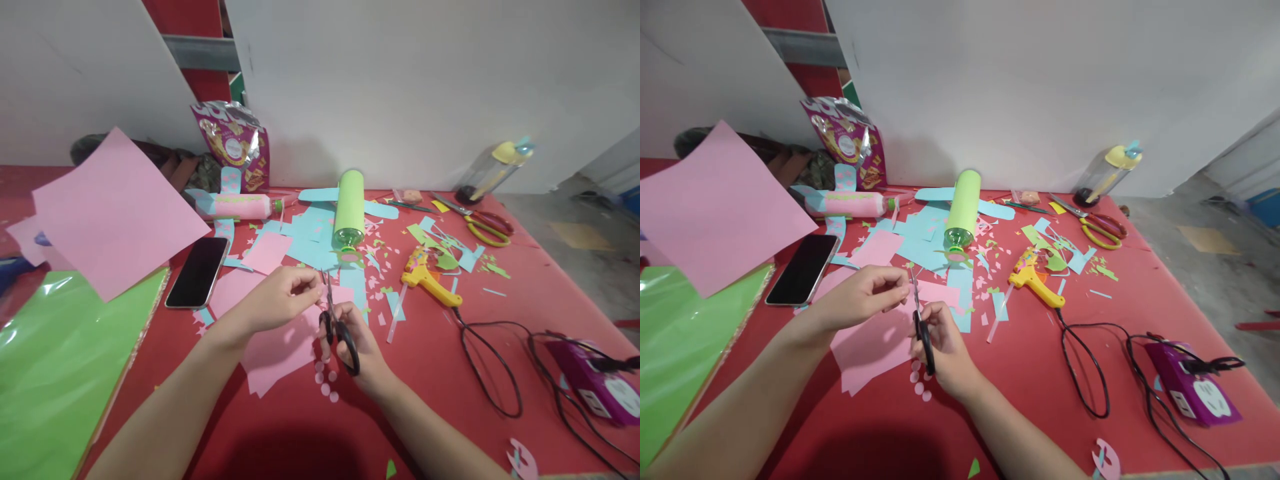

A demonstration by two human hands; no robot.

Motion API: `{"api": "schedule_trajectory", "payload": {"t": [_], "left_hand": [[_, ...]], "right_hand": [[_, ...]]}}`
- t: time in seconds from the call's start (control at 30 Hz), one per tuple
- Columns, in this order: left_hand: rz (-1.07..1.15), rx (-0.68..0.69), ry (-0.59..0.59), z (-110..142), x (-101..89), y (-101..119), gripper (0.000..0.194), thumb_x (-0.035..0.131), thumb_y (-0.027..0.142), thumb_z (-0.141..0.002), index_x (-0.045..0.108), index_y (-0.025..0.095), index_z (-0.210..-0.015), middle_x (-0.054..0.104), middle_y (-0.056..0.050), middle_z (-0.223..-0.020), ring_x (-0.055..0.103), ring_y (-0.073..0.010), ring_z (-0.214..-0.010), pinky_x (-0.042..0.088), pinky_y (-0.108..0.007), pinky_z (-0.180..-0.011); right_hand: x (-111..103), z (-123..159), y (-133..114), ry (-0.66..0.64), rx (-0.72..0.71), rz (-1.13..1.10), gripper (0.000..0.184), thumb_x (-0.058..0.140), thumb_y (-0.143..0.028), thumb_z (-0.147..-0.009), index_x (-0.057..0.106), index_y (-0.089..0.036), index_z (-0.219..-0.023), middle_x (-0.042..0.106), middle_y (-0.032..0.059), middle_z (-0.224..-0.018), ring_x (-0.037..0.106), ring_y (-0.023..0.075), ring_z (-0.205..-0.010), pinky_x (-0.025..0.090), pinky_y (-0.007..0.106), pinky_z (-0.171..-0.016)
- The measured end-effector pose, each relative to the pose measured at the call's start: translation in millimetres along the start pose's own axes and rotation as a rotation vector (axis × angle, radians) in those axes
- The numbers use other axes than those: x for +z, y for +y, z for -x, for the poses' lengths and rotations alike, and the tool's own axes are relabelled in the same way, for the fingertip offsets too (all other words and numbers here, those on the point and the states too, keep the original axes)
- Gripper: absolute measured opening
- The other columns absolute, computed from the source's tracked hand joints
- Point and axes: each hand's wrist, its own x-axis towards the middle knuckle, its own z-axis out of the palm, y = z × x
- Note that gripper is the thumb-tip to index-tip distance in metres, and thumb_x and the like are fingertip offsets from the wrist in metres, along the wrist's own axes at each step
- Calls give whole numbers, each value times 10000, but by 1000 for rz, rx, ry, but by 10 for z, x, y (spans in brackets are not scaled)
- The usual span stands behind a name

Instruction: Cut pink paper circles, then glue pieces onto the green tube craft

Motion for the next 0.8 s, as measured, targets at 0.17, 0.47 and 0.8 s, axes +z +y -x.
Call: {"api": "schedule_trajectory", "payload": {"t": [0.17, 0.47, 0.8], "left_hand": [[-29, -19, -33, 10, -57, -20, 247, 432, 275, -788, 426, 166, -567, 372, 54, -548, 333, -77, -506, 270, -200, -481], [-151, -21, -169, 8, -107, -37, 224, 421, 205, -746, 331, 168, -544, 334, 56, -522, 312, -71, -503, 258, -196, -482], [-240, 32, -448, -44, 19, -119, 157, 416, 150, -681, 364, 163, -533, 321, 57, -504, 285, -70, -477, 225, -215, -456]], "right_hand": [[10, -9, 0, 17, 41, -25, 476, 674, -529, -607, 376, -261, -863, 517, -81, -697, 514, 66, -380, 416, 193, -309], [27, -104, -57, 206, -83, -87, 438, 763, -338, -567, 392, -239, -778, 547, -80, -674, 474, 38, -448, 383, 162, -402], [37, -112, -87, 272, -107, -65, 406, 725, -108, -585, 391, -244, -773, 532, -84, -751, 519, 53, -621, 426, 193, -592]]}}
